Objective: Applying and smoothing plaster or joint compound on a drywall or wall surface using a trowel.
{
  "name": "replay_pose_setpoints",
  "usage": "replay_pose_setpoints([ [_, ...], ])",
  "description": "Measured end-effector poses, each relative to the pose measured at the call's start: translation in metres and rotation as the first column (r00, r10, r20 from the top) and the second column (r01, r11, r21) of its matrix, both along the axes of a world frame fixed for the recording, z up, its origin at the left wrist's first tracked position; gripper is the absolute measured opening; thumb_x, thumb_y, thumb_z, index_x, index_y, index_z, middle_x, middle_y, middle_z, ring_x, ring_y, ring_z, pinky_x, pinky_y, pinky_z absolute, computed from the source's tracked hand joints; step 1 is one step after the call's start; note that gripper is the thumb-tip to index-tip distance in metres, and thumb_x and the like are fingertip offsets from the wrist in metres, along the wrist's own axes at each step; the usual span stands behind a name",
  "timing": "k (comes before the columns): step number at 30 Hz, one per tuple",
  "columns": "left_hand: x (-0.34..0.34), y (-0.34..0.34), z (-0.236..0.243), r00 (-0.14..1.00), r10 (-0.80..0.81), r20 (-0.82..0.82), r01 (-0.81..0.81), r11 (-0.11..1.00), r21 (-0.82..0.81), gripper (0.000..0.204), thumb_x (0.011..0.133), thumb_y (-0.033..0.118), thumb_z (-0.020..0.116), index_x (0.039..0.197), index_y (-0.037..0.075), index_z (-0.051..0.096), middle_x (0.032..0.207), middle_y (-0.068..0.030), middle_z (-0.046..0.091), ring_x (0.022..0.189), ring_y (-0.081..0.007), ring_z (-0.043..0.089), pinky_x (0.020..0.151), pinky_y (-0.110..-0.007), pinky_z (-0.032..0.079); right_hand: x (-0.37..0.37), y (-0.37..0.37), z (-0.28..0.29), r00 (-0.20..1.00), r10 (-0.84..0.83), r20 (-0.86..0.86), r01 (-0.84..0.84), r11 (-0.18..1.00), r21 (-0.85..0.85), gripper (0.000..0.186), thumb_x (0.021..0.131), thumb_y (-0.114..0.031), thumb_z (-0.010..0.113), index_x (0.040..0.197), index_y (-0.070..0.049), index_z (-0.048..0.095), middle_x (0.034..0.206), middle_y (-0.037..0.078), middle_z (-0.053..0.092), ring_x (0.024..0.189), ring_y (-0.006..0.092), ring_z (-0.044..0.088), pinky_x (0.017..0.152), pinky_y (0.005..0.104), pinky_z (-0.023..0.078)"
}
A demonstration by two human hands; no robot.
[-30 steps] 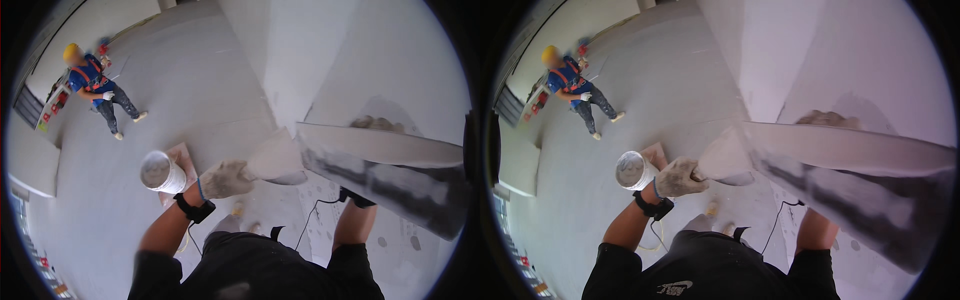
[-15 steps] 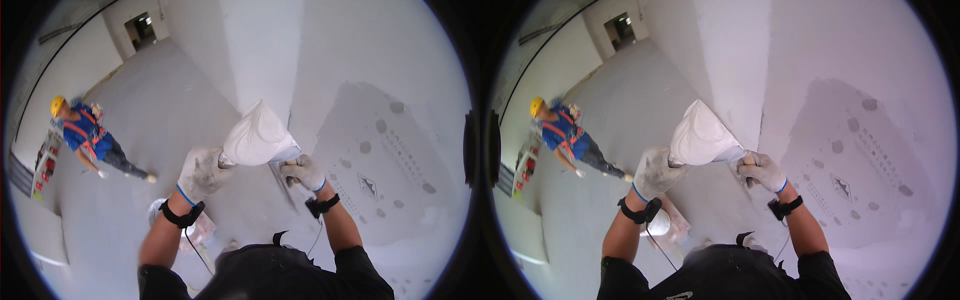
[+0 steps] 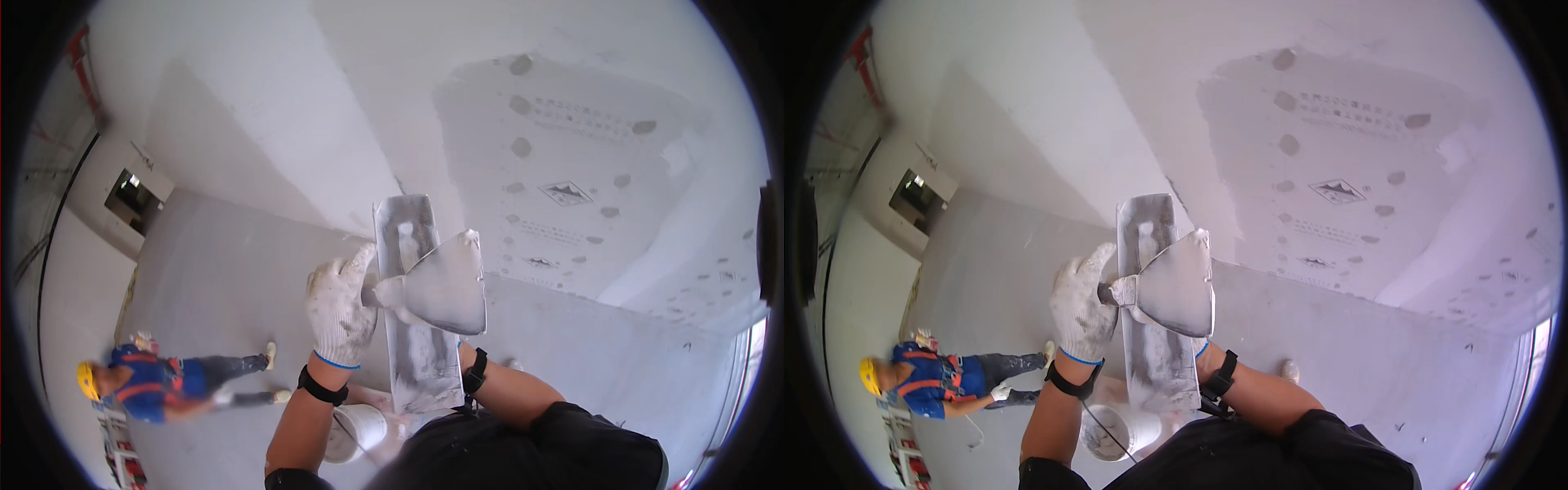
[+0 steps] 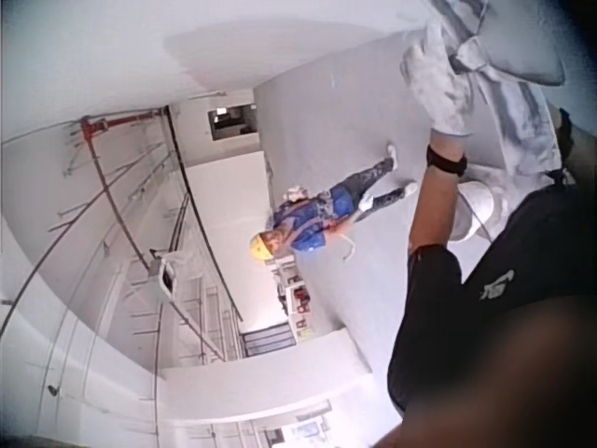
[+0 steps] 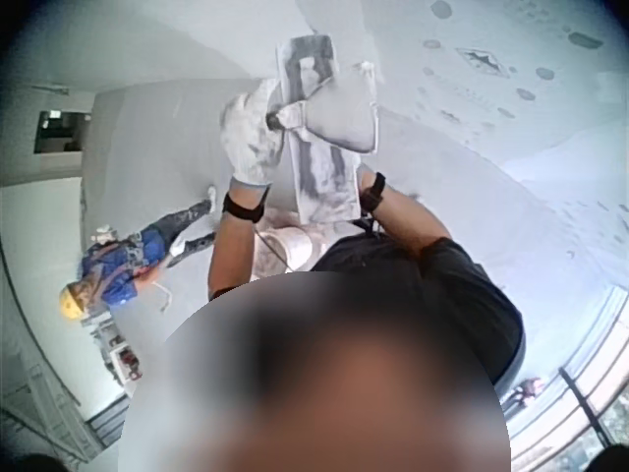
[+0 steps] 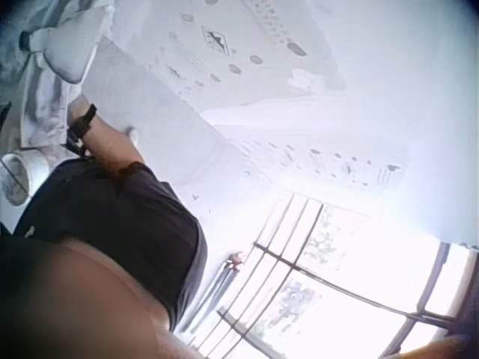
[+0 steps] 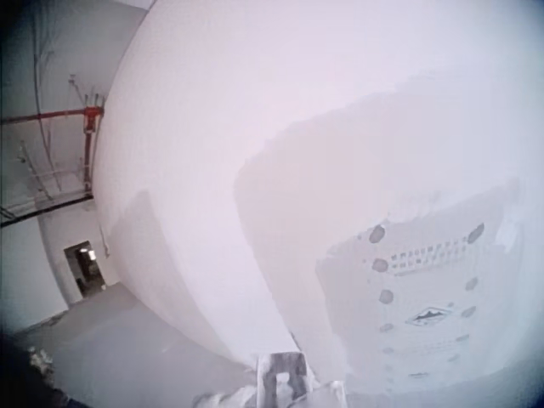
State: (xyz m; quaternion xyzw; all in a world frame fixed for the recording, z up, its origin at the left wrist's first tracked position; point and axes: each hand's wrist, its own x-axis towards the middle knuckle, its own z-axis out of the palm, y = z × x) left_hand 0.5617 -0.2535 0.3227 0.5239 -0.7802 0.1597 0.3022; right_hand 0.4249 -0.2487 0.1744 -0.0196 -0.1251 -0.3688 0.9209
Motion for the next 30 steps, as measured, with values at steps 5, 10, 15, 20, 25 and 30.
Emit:
replay_pose_setpoints([
  [5, -0.024, -0.004, 0.003, 0.994, -0.063, 0.089, 0.065, 0.998, -0.018, 0.045, 0.079, 0.012, 0.068, 0.124, 0.012, 0.067, 0.084, -0.0139, 0.059, 0.09, -0.034, 0.061, 0.078, -0.043, 0.05, -0.006, 0.004, -0.017, 1.0, -0.017, -0.012, 0.017, 0.999, -0.052, 0.037, 0.105, -0.021, 0.053, 0.136, -0.002, 0.055, 0.126, 0.008, 0.066, 0.106, 0.0165, 0.068, 0.09, 0.031, 0.058],
  [10, -0.033, -0.01, -0.01, 0.989, -0.138, 0.042, 0.137, 0.99, 0.038, 0.043, 0.094, 0.038, 0.054, 0.12, 0.007, 0.068, 0.093, -0.0159, 0.064, 0.084, -0.0344, 0.059, 0.076, -0.044, 0.049, 0.007, -0.002, -0.036, 0.981, -0.188, -0.042, 0.183, 0.978, -0.097, 0.038, 0.104, -0.02, 0.056, 0.137, -0.003, 0.055, 0.127, 0.006, 0.065, 0.106, 0.0152, 0.067, 0.091, 0.0304, 0.057],
  [15, -0.037, -0.022, -0.024, 0.958, -0.259, -0.125, 0.272, 0.956, 0.107, 0.053, 0.097, 0.047, 0.052, 0.121, 0.001, 0.066, 0.094, -0.0142, 0.062, 0.085, -0.0307, 0.06, 0.077, -0.04, 0.049, -0.019, -0.003, -0.022, 0.869, -0.468, -0.159, 0.461, 0.884, -0.083, 0.04, 0.102, -0.016, 0.06, 0.139, -0.004, 0.054, 0.129, 0.004, 0.064, 0.106, 0.0128, 0.066, 0.09, 0.0296, 0.057],
  [20, -0.038, -0.027, -0.001, 0.902, -0.296, -0.314, 0.342, 0.934, 0.104, 0.059, 0.1, 0.051, 0.05, 0.127, 0.0, 0.064, 0.099, -0.0137, 0.058, 0.089, -0.0258, 0.06, 0.082, -0.036, 0.05, -0.015, 0.003, 0.004, 0.906, -0.424, -0.004, 0.422, 0.903, -0.076, 0.035, 0.102, -0.014, 0.058, 0.135, -0.002, 0.057, 0.126, 0.006, 0.066, 0.104, 0.0147, 0.068, 0.088, 0.0302, 0.059],
  [25, -0.041, -0.04, 0.014, 0.887, -0.41, -0.215, 0.435, 0.896, 0.086, 0.058, 0.101, 0.049, 0.053, 0.134, 0.001, 0.062, 0.099, -0.0105, 0.055, 0.089, -0.0233, 0.06, 0.081, -0.036, 0.05, -0.032, 0.01, 0.039, 0.925, -0.258, 0.278, 0.26, 0.965, 0.032, 0.038, 0.104, -0.015, 0.054, 0.139, 0.0, 0.052, 0.13, 0.013, 0.065, 0.104, 0.0198, 0.071, 0.091, 0.0321, 0.06],
  [30, -0.024, -0.07, -0.004, 0.857, -0.498, -0.133, 0.511, 0.855, 0.087, 0.034, 0.1, 0.013, 0.057, 0.131, -0.001, 0.063, 0.097, -0.0085, 0.052, 0.089, -0.0197, 0.059, 0.078, -0.033, 0.051, -0.019, 0.018, 0.047, 0.855, -0.498, 0.146, 0.484, 0.867, 0.119, 0.033, 0.104, -0.013, 0.054, 0.131, 0.004, 0.058, 0.12, 0.016, 0.069, 0.1, 0.0209, 0.072, 0.088, 0.035, 0.061],
])
